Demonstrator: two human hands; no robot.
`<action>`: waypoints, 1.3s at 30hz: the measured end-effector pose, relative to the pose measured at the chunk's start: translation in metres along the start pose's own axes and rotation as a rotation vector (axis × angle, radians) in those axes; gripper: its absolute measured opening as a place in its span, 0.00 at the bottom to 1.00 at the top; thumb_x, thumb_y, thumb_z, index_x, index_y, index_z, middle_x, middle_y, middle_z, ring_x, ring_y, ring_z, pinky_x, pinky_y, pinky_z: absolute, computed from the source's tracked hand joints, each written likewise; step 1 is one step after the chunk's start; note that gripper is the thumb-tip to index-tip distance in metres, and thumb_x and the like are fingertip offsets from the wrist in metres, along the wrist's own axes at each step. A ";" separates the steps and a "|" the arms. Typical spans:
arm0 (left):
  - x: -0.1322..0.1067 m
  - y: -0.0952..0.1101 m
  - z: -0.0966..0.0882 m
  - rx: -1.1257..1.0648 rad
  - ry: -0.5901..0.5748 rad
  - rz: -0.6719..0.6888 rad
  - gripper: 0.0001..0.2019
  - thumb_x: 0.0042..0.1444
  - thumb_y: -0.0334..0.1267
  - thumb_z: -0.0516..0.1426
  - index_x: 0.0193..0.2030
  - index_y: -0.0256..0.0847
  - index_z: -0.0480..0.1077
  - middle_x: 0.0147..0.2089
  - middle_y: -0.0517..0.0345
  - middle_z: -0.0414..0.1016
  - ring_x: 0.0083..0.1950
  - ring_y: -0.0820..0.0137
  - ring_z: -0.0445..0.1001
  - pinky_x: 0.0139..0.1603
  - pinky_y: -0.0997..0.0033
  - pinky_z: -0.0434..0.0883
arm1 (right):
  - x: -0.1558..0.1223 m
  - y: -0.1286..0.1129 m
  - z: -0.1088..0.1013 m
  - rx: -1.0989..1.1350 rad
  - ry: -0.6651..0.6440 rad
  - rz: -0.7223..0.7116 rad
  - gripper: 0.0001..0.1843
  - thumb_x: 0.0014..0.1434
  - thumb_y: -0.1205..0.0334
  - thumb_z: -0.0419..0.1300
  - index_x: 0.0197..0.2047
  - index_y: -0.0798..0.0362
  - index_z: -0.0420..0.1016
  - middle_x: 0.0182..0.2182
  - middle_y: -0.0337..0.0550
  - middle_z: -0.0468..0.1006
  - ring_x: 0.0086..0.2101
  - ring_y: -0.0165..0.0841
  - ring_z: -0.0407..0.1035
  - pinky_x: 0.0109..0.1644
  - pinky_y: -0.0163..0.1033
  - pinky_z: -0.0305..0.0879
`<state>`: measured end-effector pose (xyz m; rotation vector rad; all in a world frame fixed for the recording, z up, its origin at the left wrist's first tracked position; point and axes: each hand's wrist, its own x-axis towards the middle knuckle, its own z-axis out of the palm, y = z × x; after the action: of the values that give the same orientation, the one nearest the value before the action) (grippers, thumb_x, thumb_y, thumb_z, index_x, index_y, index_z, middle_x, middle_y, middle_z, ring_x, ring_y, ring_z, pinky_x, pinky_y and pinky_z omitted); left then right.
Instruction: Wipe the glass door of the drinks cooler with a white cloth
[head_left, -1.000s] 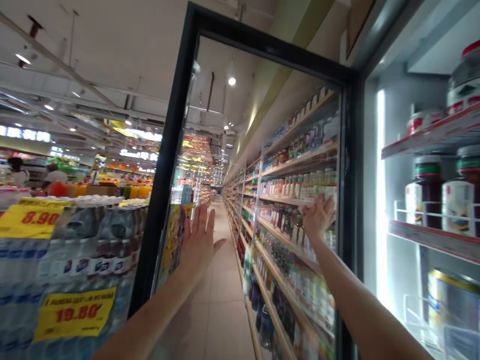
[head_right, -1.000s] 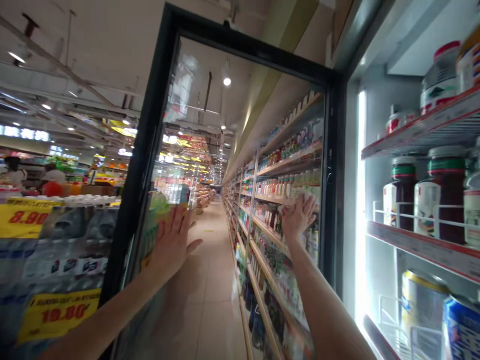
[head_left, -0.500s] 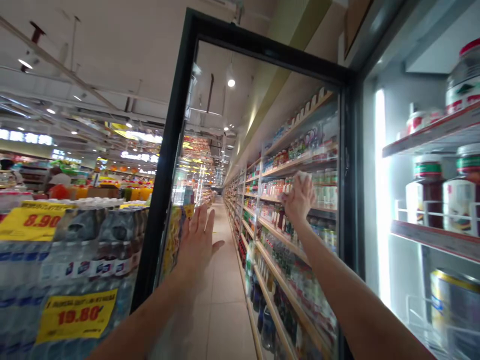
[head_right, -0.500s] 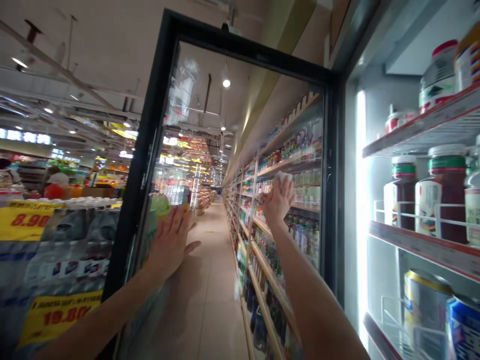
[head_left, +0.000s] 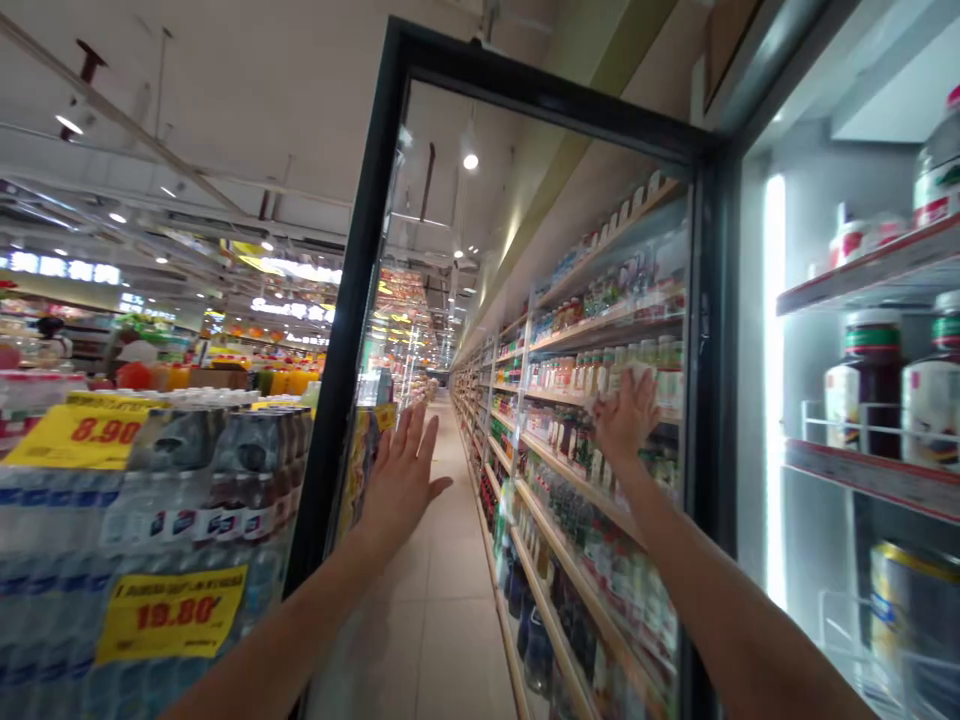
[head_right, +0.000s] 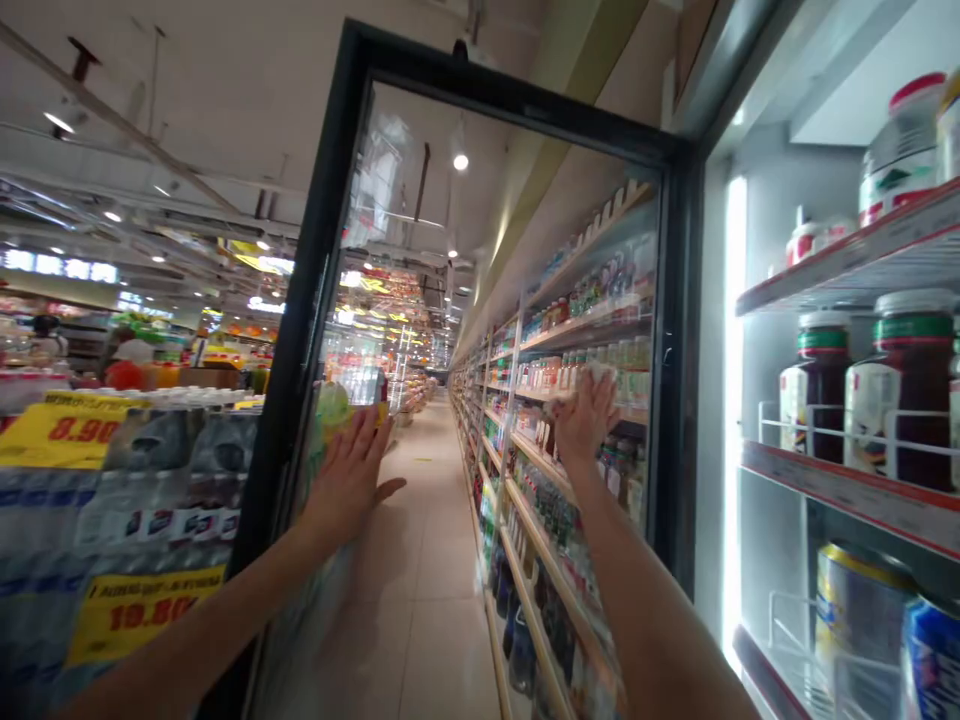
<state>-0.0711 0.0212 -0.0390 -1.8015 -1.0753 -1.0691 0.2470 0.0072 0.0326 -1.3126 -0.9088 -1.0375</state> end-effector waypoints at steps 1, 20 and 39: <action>0.000 -0.001 0.001 -0.004 0.008 0.003 0.35 0.55 0.44 0.56 0.66 0.32 0.51 0.69 0.40 0.43 0.70 0.53 0.42 0.65 0.50 0.53 | -0.007 -0.009 0.002 0.008 -0.013 -0.080 0.27 0.61 0.60 0.42 0.63 0.52 0.57 0.65 0.53 0.50 0.63 0.46 0.43 0.60 0.63 0.46; 0.000 -0.009 0.006 -0.047 -0.017 0.017 0.35 0.54 0.46 0.57 0.65 0.32 0.51 0.69 0.40 0.46 0.70 0.53 0.43 0.64 0.49 0.54 | -0.085 -0.054 0.004 0.072 -0.203 -0.694 0.25 0.58 0.57 0.49 0.60 0.44 0.62 0.62 0.45 0.58 0.63 0.41 0.44 0.65 0.55 0.38; -0.009 -0.024 0.010 -0.028 -0.070 0.057 0.36 0.57 0.47 0.52 0.67 0.30 0.46 0.69 0.41 0.43 0.70 0.56 0.41 0.65 0.51 0.52 | -0.096 -0.034 -0.003 0.118 -0.238 -0.891 0.24 0.60 0.56 0.50 0.60 0.46 0.62 0.62 0.46 0.59 0.64 0.38 0.43 0.66 0.55 0.30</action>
<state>-0.0929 0.0355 -0.0465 -1.8931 -1.0486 -0.9975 0.1858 0.0130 -0.0484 -0.9299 -1.7928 -1.4740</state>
